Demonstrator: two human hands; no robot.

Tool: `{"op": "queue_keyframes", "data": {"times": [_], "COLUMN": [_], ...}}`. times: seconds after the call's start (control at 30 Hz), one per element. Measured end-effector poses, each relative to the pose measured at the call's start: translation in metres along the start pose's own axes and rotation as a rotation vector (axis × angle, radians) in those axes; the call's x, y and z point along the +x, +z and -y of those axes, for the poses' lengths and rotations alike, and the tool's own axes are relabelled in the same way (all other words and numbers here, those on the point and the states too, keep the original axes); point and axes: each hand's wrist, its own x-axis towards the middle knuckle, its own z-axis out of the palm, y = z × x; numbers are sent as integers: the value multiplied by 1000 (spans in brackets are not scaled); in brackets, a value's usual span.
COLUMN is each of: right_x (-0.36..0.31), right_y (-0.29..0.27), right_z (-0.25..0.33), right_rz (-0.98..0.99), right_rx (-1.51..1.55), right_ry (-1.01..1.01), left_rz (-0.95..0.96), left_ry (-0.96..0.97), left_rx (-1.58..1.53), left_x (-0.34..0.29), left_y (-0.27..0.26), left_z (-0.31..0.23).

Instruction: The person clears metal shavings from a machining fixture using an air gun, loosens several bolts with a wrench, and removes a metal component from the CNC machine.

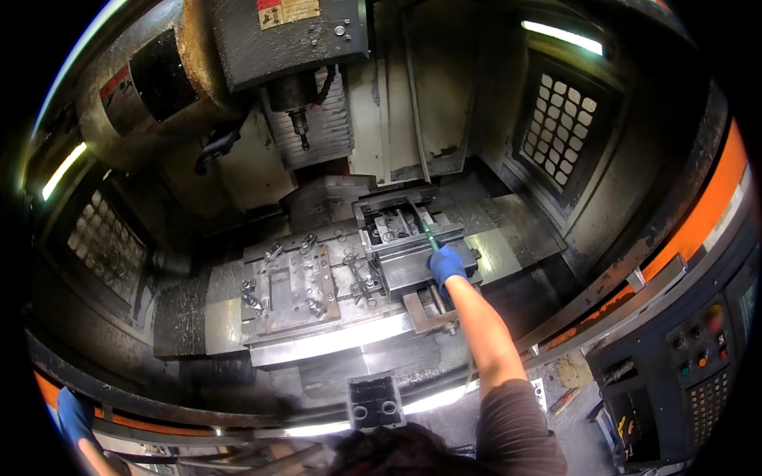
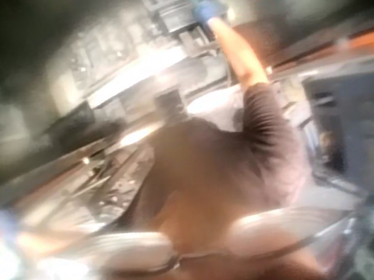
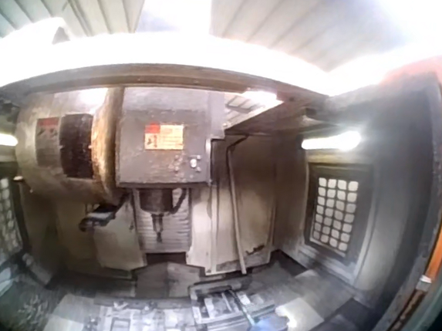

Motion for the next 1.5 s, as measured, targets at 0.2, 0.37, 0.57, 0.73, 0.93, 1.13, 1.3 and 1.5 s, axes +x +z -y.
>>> {"op": "queue_keyframes", "data": {"times": [0.2,0.37,0.57,0.73,0.93,1.13,1.3,1.5], "right_x": [-36,-28,-50,-97,-133,-191,-247,-270], "right_y": [4,26,25,-8,-12,-4,38,59], "right_z": [30,17,19,21,8,-23,-51,-42], "right_rz": [106,127,151,249,270,511,534,612], "right_rx": [152,145,131,224,390,519,148,234], "right_ry": [-57,-126,-186,-134,-40,-5,-152,-230], "left_rz": [-36,-72,31,-64,-99,-31,-69,-85], "left_ry": [71,130,238,281,231,169,178,44], "left_rx": [216,258,239,352,320,333,403,420], "left_x": [-2,-1,-3,1,-12,-2,-11,-8], "left_y": [-7,-7,-18,-9,-20,-11,-16,-16], "left_z": [-3,-10,-21,-3,-25,-22,-29,-22]}}
